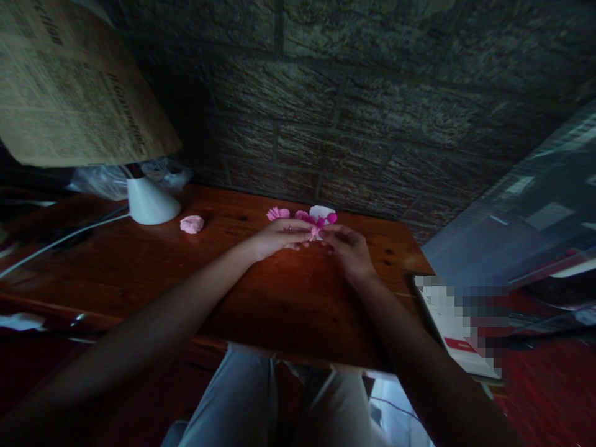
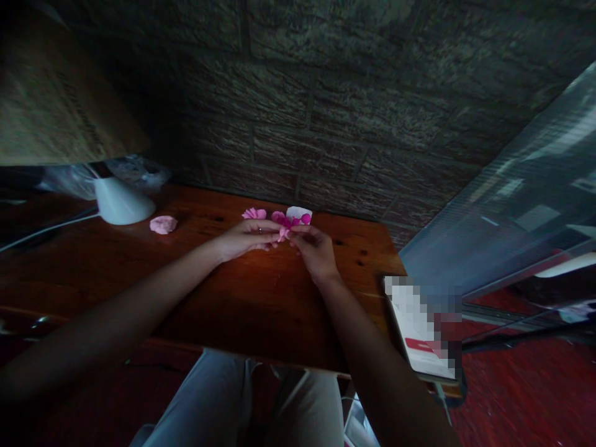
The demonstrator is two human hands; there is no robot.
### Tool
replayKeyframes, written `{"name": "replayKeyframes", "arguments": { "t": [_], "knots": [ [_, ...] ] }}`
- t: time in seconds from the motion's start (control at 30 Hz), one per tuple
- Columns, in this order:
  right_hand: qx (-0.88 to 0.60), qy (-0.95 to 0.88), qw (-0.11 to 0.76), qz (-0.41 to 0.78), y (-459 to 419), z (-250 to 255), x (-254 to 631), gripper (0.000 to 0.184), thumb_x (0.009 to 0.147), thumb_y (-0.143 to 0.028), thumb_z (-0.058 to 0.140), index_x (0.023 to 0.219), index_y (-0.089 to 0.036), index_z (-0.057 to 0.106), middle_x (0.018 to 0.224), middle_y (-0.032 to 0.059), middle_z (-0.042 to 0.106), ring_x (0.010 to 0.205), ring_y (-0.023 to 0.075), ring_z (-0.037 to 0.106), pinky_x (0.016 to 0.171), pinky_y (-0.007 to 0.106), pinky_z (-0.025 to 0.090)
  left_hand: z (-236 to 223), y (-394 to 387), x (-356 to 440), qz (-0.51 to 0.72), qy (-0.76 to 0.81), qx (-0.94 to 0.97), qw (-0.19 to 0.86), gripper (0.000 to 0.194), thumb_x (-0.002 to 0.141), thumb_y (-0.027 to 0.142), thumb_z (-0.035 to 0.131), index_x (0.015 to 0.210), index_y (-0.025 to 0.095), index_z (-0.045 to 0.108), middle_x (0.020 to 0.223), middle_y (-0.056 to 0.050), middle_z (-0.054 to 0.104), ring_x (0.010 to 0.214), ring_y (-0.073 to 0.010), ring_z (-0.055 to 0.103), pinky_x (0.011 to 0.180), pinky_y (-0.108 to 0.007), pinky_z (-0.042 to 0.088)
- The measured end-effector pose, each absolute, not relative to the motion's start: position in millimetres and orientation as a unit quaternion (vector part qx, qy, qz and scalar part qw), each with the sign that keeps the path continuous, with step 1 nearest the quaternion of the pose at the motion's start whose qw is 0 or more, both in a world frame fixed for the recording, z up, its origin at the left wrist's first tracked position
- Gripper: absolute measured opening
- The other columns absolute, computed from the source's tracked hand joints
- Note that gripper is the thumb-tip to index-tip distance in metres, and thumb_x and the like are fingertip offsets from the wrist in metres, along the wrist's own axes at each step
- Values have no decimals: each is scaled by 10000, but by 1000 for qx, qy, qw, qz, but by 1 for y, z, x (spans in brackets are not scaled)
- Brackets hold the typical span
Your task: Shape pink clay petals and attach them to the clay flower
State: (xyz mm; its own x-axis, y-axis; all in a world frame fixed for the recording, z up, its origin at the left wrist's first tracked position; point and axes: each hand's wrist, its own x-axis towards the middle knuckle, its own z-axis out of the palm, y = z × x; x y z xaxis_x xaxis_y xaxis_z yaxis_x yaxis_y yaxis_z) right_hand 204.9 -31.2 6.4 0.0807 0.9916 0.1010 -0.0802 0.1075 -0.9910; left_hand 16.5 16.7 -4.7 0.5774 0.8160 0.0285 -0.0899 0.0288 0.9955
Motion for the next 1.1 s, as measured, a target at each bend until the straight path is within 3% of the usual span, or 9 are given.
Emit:
{"name": "replayKeyframes", "arguments": {
  "t": [0.5,1.1],
  "knots": [
    [-483,-468,565,478,-32,8,204,369,513,-419,897,780,-211,749,682,-8,693,642,134,581,584,267,403,-2,16,17,349,291,610,649,280,782,300,828,1013,156,760,967,-58,727,791,-104,628,740,-262,485],
    [-475,-498,552,471,-31,4,206,355,574,-461,876,803,-221,753,726,13,709,693,155,604,611,282,424,-4,16,17,351,290,605,653,281,794,287,822,1044,172,765,982,-58,732,799,-104,640,738,-247,491]
  ]
}}
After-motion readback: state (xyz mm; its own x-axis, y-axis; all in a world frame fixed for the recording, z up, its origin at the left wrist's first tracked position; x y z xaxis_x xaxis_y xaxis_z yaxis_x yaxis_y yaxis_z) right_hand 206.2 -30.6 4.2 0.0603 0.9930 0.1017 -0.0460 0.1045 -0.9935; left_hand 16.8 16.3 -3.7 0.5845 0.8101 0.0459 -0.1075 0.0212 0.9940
